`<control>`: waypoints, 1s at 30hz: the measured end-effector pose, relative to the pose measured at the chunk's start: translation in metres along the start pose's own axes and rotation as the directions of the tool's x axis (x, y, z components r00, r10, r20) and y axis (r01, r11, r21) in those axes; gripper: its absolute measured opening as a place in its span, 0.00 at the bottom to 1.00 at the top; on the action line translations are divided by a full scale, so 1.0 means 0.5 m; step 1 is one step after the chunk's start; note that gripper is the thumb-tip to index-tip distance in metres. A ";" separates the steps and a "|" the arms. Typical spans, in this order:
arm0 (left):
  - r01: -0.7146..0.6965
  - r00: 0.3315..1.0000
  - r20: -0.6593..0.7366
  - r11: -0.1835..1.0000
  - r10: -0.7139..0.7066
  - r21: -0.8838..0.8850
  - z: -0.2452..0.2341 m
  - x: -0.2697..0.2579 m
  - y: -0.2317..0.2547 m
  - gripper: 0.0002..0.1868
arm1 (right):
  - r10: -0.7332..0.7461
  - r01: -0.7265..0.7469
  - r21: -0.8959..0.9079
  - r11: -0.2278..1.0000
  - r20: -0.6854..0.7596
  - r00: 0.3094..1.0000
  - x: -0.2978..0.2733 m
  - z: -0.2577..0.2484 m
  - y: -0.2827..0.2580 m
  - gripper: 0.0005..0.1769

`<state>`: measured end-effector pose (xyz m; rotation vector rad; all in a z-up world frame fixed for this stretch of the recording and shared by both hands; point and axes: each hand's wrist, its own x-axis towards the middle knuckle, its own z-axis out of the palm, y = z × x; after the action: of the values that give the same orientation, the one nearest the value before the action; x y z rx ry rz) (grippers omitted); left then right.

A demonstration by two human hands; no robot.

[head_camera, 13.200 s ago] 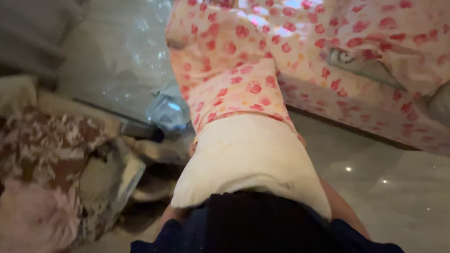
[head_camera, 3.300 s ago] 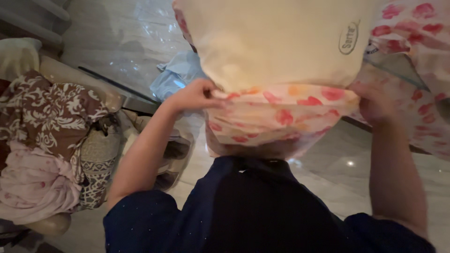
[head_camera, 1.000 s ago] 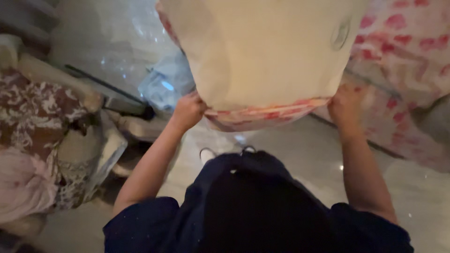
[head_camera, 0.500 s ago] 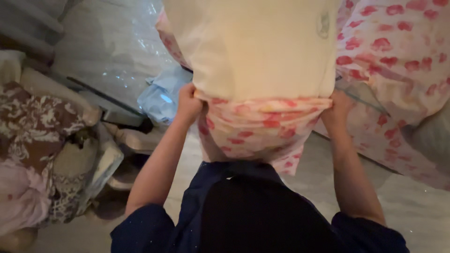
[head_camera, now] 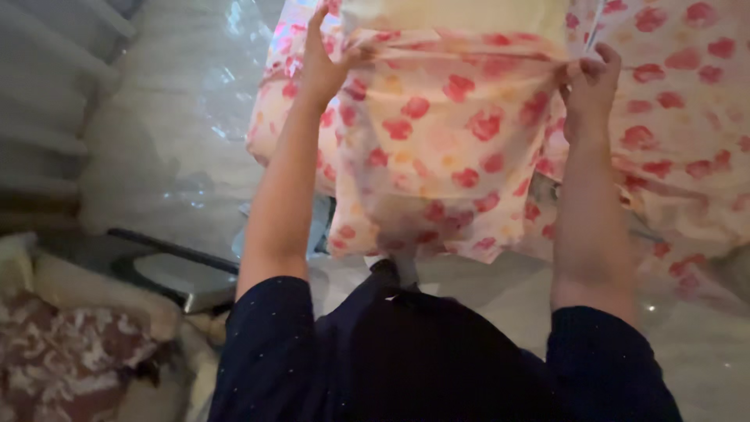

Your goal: The person puts pillowcases onto two pillows by hand, pulling the fabric over the pillows and smoothing it out on a bed.

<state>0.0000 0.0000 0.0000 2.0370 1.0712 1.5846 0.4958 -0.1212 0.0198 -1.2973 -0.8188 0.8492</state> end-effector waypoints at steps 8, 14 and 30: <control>0.115 0.801 0.563 0.975 -0.203 0.188 0.058 -0.287 -0.080 0.39 | -0.113 0.257 -0.651 0.714 0.255 0.960 -0.156 -0.007 0.237 0.43; 0.151 0.936 0.273 0.953 -0.223 0.261 0.076 -0.305 0.019 0.06 | -0.250 0.351 -0.771 0.531 0.254 0.935 -0.225 0.010 0.320 0.18; 0.226 0.922 0.287 0.963 -0.260 0.146 0.014 -0.258 0.013 0.08 | 0.080 0.125 -0.764 0.633 0.225 0.971 -0.270 -0.018 0.205 0.08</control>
<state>-0.0029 -0.0977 -0.0846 2.0376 1.2555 1.0690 0.4339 -0.2367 -0.0880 -1.9575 -1.5054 0.6386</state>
